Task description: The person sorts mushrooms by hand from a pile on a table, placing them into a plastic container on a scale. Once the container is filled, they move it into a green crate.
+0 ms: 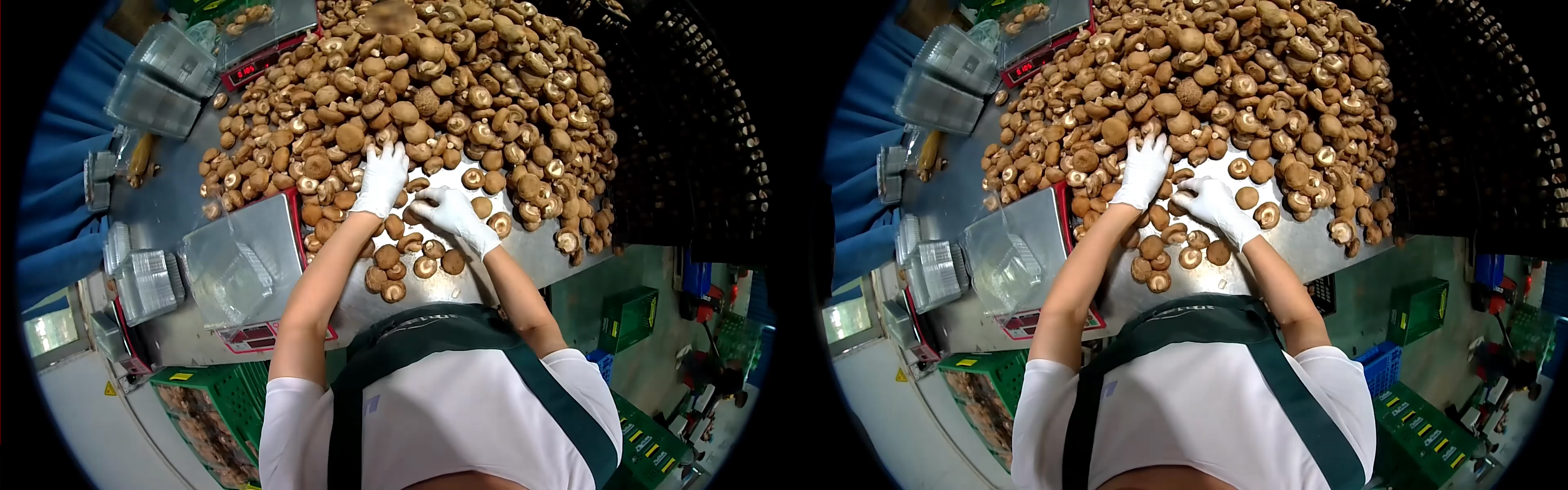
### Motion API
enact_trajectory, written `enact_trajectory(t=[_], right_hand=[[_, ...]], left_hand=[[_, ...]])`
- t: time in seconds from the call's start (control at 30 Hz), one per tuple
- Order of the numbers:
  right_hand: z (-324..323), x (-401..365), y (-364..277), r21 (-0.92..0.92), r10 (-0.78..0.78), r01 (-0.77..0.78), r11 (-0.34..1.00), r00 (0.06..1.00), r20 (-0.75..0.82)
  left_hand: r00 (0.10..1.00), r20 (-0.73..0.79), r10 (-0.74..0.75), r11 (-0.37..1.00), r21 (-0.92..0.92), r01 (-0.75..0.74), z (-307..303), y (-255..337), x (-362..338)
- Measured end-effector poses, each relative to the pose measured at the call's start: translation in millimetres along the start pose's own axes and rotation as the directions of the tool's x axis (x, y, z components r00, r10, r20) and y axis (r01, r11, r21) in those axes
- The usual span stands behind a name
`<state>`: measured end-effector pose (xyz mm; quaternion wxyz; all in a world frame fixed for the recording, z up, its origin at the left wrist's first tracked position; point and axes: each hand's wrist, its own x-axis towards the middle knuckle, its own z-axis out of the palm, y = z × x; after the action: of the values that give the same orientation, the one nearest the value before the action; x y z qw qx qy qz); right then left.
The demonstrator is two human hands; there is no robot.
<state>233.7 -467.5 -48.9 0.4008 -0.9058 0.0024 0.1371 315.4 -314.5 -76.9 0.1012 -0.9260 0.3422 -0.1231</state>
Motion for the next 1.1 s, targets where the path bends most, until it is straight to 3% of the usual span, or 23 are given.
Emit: enact_trajectory(t=[0.03, 0.07, 0.1, 0.17, 0.2, 0.23, 0.3, 0.37, 0.47, 0.53, 0.57, 0.6, 0.63, 0.67, 0.7, 0.73, 0.83, 0.87, 0.9, 0.97, 1.0, 1.03, 1.1], right_hand=[[-3.8, 0.5, -0.3, 0.098, 0.099, -0.099, 0.990, 0.995, 0.004], [-3.2, 6.8, 5.1, -0.058, 0.093, -0.103, 0.993, 0.985, -0.148], [-2.9, 11.1, 13.3, -0.140, -0.044, -0.002, 0.990, 0.945, -0.323], [-2.0, 31.0, 29.2, -0.386, -0.210, 0.033, 0.922, 0.880, -0.426], [-6.8, 35.6, 23.6, -0.427, -0.148, -0.006, 0.904, 0.934, -0.326], [-1.6, 44.8, 31.4, -0.437, -0.203, 0.037, 0.899, 0.919, -0.339], [3.3, 56.3, 43.0, -0.489, -0.260, 0.068, 0.870, 0.905, -0.336], [9.3, 52.4, 41.0, -0.405, -0.215, 0.045, 0.913, 0.898, -0.385], [13.3, 36.4, 41.0, -0.030, -0.046, 0.036, 0.999, 0.887, -0.460], [9.6, 21.3, 45.8, 0.140, 0.141, -0.090, 0.986, 0.900, -0.412], [9.0, 10.6, 51.5, 0.101, 0.023, 0.037, 0.994, 0.842, -0.539], [9.6, 8.6, 69.4, 0.164, 0.091, -0.005, 0.986, 0.849, -0.521], [3.5, 0.2, 71.0, 0.413, 0.106, 0.115, 0.903, 0.874, -0.474], [-10.4, -14.2, 60.7, 0.641, 0.242, 0.010, 0.768, 0.921, -0.304], [-11.1, -16.8, 70.4, 0.789, 0.296, -0.004, 0.615, 0.928, -0.226], [-20.0, -25.5, 74.9, 0.916, 0.293, -0.084, 0.392, 0.955, -0.038], [-32.3, -42.1, 69.7, 0.996, 0.083, -0.027, 0.081, 0.996, 0.020], [-32.9, -46.7, 72.1, 0.998, 0.182, -0.056, 0.023, 0.982, 0.051], [-34.8, -50.7, 71.0, 0.998, 0.151, -0.064, -0.026, 0.986, 0.067], [-39.7, -63.9, 56.2, 0.990, 0.149, -0.140, 0.012, 0.979, 0.136], [-38.2, -67.8, 43.3, 0.982, 0.231, -0.155, 0.105, 0.965, 0.128], [-33.4, -69.6, 48.9, 0.961, 0.205, -0.227, 0.156, 0.959, 0.193], [-12.6, -73.5, 60.5, 0.980, 0.030, -0.121, 0.157, 0.993, 0.117]], left_hand=[[0.999, 0.038, 0.028, 0.999, 0.014, -0.029, -0.7, -0.3, 0.3], [0.991, 0.119, 0.053, 0.997, 0.042, -0.059, -1.4, 1.1, 2.2], [0.992, 0.105, 0.065, 0.997, 0.044, -0.070, -2.5, 1.1, 3.4], [0.987, 0.160, 0.006, 0.999, -0.040, 0.000, -3.4, 3.2, 9.1], [0.968, 0.251, 0.007, 0.992, -0.121, 0.024, -13.5, 0.7, 12.4], [0.941, 0.337, 0.016, 0.979, -0.197, 0.054, -25.3, -2.2, 16.0], [0.911, 0.399, -0.110, 0.918, -0.310, 0.246, -23.3, -5.1, 19.2], [0.911, 0.396, -0.116, 0.923, -0.295, 0.246, -29.0, -1.6, 19.0], [0.923, 0.367, -0.117, 0.930, -0.287, 0.232, -29.6, 3.1, 10.7], [0.935, 0.321, -0.152, 0.926, -0.285, 0.249, -23.2, 9.8, 6.2], [0.954, 0.249, -0.166, 0.938, -0.259, 0.231, -14.3, 13.5, 4.9], [0.953, 0.238, -0.185, 0.937, -0.250, 0.245, -8.8, 16.5, 7.8], [0.944, 0.267, -0.194, 0.933, -0.246, 0.261, -14.2, 17.8, 11.2], [0.931, 0.295, -0.216, 0.929, -0.232, 0.289, -12.6, 20.8, 16.2], [0.938, 0.269, -0.220, 0.928, -0.240, 0.287, -7.2, 21.4, 19.5], [0.939, 0.247, -0.239, 0.926, -0.235, 0.297, 10.5, 23.9, 24.3], [0.965, 0.145, -0.219, 0.929, -0.271, 0.252, 12.9, 21.5, 19.0], [0.975, 0.115, -0.191, 0.913, -0.343, 0.220, 7.6, 18.5, 14.7], [0.979, 0.017, -0.203, 0.904, -0.382, 0.194, 8.2, 19.1, 9.9], [0.958, -0.091, -0.270, 0.816, -0.550, 0.177, -19.7, 22.7, -2.6], [0.934, -0.170, -0.315, 0.767, -0.626, 0.145, -35.1, 29.4, -9.4], [0.941, -0.185, -0.284, 0.702, -0.709, 0.073, -45.0, 39.1, -17.5], [0.966, -0.218, -0.137, 0.644, -0.761, -0.081, -72.5, 64.2, -42.1]])
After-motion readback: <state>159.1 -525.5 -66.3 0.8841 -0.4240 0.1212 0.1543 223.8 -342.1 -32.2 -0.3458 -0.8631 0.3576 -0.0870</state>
